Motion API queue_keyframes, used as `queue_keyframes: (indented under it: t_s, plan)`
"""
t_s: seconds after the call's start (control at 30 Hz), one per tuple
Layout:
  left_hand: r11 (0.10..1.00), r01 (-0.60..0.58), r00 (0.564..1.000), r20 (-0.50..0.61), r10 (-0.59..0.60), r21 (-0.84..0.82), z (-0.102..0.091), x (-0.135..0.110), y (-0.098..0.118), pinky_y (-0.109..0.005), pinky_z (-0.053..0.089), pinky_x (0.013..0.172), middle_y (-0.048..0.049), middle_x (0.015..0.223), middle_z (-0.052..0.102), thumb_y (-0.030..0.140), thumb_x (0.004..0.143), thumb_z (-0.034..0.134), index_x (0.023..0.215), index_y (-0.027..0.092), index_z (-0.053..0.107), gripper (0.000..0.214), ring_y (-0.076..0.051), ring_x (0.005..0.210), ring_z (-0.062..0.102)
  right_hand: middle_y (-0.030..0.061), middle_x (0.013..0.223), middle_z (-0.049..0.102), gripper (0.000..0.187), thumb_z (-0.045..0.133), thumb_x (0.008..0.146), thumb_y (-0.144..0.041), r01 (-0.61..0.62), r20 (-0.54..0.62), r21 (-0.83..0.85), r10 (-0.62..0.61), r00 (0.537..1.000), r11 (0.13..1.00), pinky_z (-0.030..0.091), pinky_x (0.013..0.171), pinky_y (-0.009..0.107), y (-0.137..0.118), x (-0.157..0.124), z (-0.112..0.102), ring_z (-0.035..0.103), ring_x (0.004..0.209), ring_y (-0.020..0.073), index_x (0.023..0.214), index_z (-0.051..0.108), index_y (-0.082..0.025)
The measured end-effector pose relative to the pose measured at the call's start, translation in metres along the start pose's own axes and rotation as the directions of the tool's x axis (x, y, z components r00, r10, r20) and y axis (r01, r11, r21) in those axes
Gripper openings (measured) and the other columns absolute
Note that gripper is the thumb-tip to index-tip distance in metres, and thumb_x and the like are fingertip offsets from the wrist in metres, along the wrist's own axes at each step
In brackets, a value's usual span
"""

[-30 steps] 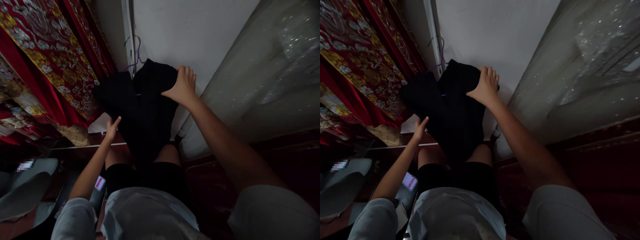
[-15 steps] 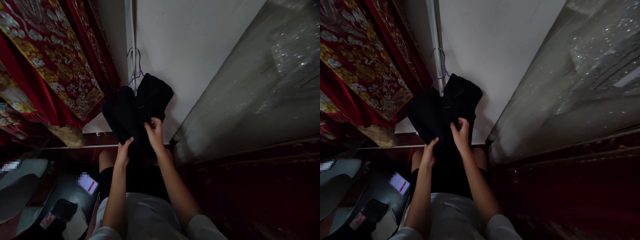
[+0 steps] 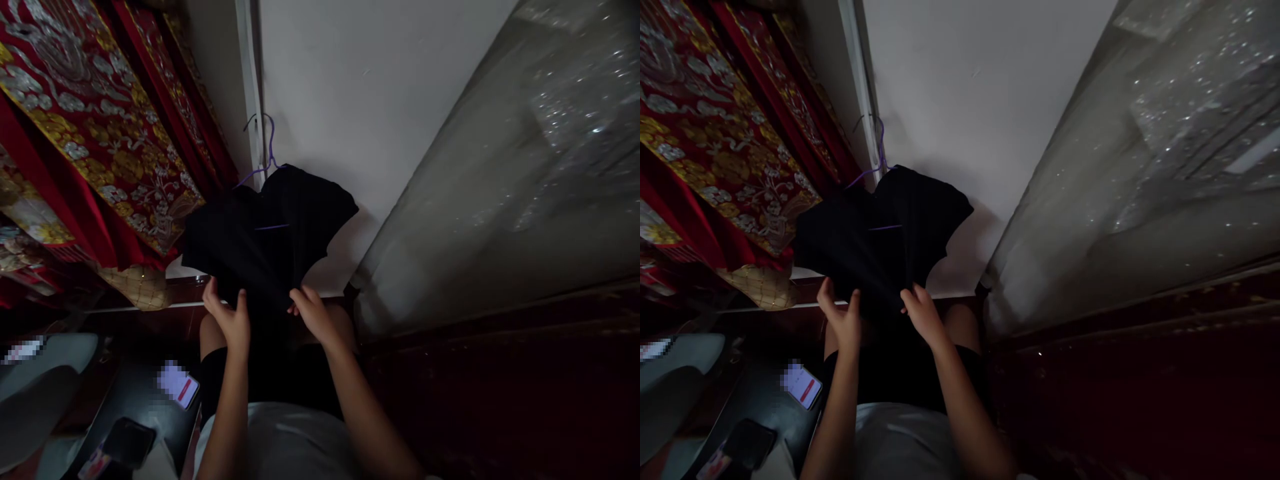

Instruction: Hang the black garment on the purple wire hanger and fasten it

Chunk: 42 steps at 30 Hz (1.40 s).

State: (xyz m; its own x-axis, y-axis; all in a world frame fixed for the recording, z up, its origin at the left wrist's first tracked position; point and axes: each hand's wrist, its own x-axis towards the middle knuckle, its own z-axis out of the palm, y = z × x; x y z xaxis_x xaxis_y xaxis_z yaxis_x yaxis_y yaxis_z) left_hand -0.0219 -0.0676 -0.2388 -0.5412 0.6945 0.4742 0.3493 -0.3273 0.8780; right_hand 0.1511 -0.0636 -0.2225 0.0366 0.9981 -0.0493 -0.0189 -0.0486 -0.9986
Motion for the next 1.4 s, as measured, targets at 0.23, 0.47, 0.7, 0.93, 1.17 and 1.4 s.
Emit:
queue_keyframes:
  t_s: [0.23,0.47,0.7,0.93,1.17,1.4]
  plan:
    - [0.994,-0.002,0.902,0.429,0.049,-0.108,0.024,-0.057,0.010,-0.042,0.045,0.109,-0.0127,0.132,0.060,0.018,0.089,0.064,0.133,0.020,0.054,0.045,-0.027,0.125,0.058,0.0011,0.087,0.069,0.018,0.057,0.082,-0.037,0.047,0.038,0.067,-0.049,0.998,0.997,0.053,0.075,0.030,0.002,-0.004,0.007,0.067,0.085,0.0208,0.093,0.065,-0.024]
    - [0.985,0.098,0.874,0.485,-0.017,-0.143,0.033,-0.064,0.019,-0.033,0.052,0.090,-0.0067,0.103,0.068,0.022,0.094,0.061,0.107,0.019,0.063,0.013,-0.021,0.098,0.066,0.0032,0.085,0.069,0.025,0.059,0.078,-0.043,0.036,-0.019,-0.036,-0.037,0.999,0.999,0.052,0.078,0.031,-0.020,-0.016,-0.001,0.065,0.087,0.0231,0.089,0.066,-0.021]
    - [0.988,0.048,0.881,0.473,0.026,-0.145,0.031,-0.063,0.020,-0.031,0.051,0.086,-0.0057,0.099,0.068,0.025,0.098,0.060,0.100,0.020,0.064,0.007,-0.020,0.094,0.066,-0.0037,0.061,0.041,0.039,0.065,0.080,-0.052,0.099,-0.056,-0.032,-0.101,0.993,0.995,0.040,0.061,0.028,-0.012,-0.013,0.003,0.042,0.060,0.0146,0.065,0.042,-0.024]
    - [0.997,-0.004,0.876,0.481,0.041,-0.078,0.021,-0.051,0.016,-0.029,0.050,0.082,-0.0050,0.096,0.068,0.026,0.101,0.055,0.101,0.020,0.063,0.010,-0.019,0.089,0.066,-0.0041,0.067,0.045,0.042,0.066,0.088,-0.057,0.174,-0.002,0.103,-0.175,0.985,0.979,0.040,0.061,0.026,0.008,-0.009,0.014,0.045,0.063,0.0132,0.073,0.047,-0.022]
    - [0.998,-0.031,0.848,0.528,0.055,-0.054,0.020,-0.044,0.020,-0.028,0.049,0.082,-0.0044,0.094,0.067,0.027,0.102,0.054,0.102,0.021,0.061,0.010,-0.019,0.089,0.065,0.0000,0.078,0.062,0.028,0.064,0.093,-0.049,0.247,0.026,-0.011,-0.247,0.969,0.969,0.046,0.070,0.027,0.010,-0.012,-0.001,0.060,0.074,0.0166,0.086,0.061,-0.022]
    - [0.999,-0.014,0.839,0.543,0.033,-0.039,0.017,-0.047,0.024,-0.027,0.049,0.079,-0.0034,0.092,0.066,0.025,0.101,0.054,0.104,0.023,0.058,0.006,-0.018,0.085,0.065,-0.0006,0.070,0.059,0.027,0.060,0.093,-0.049,0.214,0.065,-0.119,-0.207,0.976,0.970,0.046,0.065,0.029,-0.005,-0.017,-0.006,0.058,0.066,0.0179,0.083,0.060,-0.024]
